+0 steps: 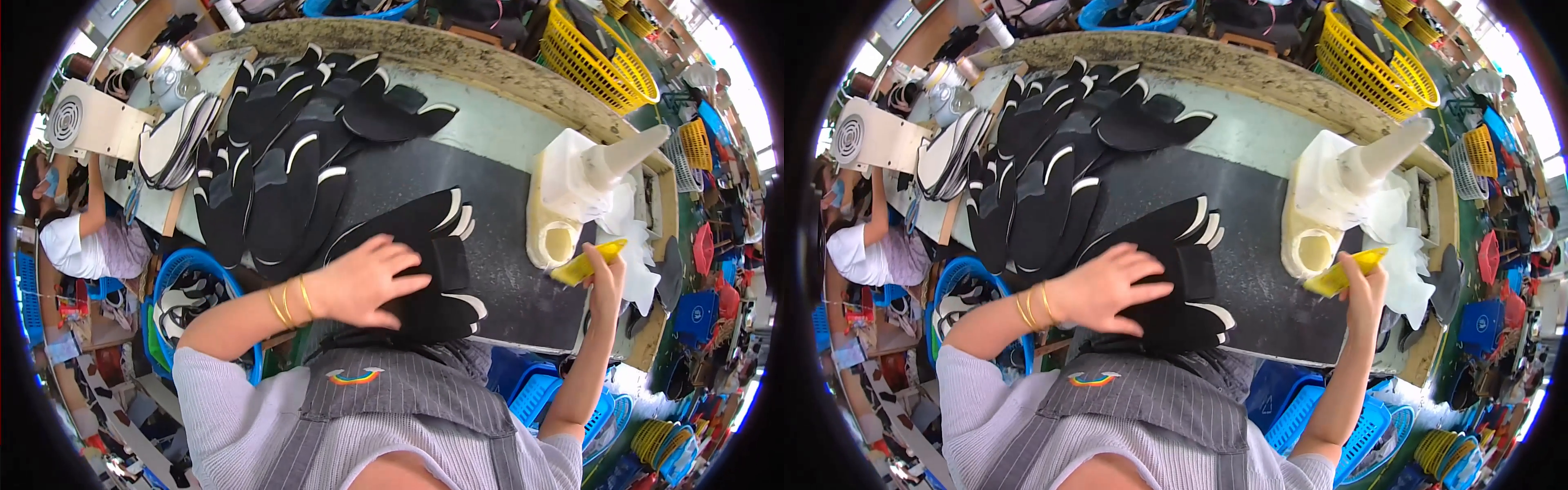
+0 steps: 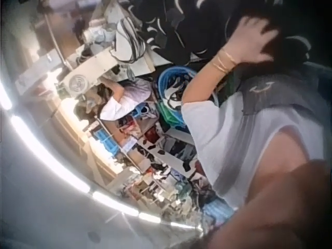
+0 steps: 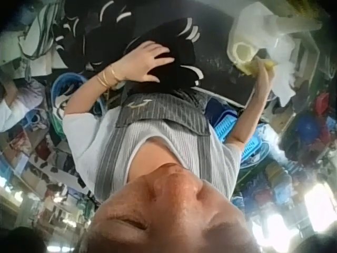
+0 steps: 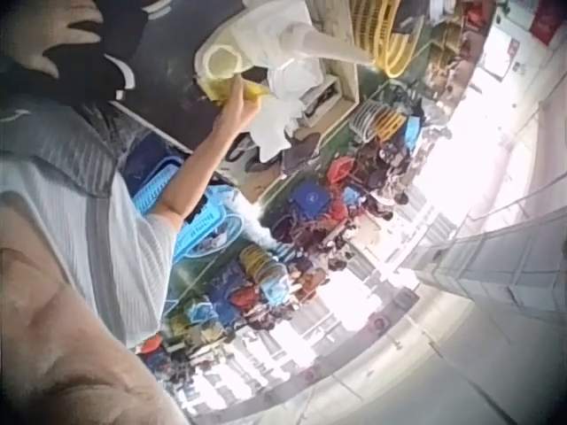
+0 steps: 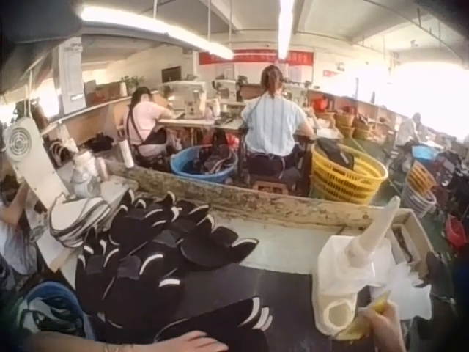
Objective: Applying glue to shoe upper components using a small brush.
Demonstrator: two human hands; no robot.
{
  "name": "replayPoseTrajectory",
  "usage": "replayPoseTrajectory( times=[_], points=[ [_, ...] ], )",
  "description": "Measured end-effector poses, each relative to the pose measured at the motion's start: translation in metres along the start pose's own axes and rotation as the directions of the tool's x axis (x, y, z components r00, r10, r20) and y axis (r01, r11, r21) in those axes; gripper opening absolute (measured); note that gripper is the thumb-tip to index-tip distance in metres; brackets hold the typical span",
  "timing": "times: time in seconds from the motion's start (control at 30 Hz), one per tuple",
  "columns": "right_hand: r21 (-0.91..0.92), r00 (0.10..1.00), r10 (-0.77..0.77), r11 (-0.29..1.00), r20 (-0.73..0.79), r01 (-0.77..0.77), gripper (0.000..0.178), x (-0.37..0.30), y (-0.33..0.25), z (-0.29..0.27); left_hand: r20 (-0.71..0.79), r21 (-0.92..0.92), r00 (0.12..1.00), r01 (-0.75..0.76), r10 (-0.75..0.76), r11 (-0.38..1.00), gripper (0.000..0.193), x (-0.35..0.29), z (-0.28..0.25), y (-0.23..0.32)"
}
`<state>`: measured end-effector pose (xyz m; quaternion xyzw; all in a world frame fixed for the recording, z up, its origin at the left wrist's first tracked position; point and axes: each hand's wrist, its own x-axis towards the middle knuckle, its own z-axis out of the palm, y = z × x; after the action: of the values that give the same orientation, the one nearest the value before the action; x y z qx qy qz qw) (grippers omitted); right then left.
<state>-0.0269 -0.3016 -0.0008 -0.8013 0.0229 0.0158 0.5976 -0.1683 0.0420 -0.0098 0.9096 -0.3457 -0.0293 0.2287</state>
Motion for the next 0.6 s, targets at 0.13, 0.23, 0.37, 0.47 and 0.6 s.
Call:
replayPoseTrajectory(
  times=[0.13,0.23,0.37,0.47,0.6],
  points=[
    [0.161,0.941,0.088,0.976,0.328,-0.148,0.014,-0.025,-0.024,0.061,-0.019,0.042,0.989,0.149,-0.148,0.988,0.070,-0.022,0.009,0.027],
    [0.191,0.875,-0.064,0.981,0.480,-0.033,0.017,-0.034,-0.036,0.130,-0.006,0.057,0.985,0.172,-0.172,0.983,0.070,-0.025,0.007,0.017],
    [-0.052,0.800,-0.002,0.998,0.599,0.042,0.014,-0.016,-0.033,0.148,-0.053,-0.040,0.987,0.152,-0.154,0.988,0.067,-0.026,0.012,0.007],
    [-0.039,0.832,0.032,0.999,0.554,-0.012,0.014,-0.024,-0.040,0.150,-0.059,-0.105,0.989,0.132,-0.139,0.986,0.065,-0.029,0.017,0.010],
    [-0.012,0.798,-0.052,0.997,0.600,0.074,0.017,-0.021,-0.038,0.151,-0.047,-0.087,0.991,0.118,-0.123,0.989,0.065,-0.026,0.016,0.004]
  ],
)
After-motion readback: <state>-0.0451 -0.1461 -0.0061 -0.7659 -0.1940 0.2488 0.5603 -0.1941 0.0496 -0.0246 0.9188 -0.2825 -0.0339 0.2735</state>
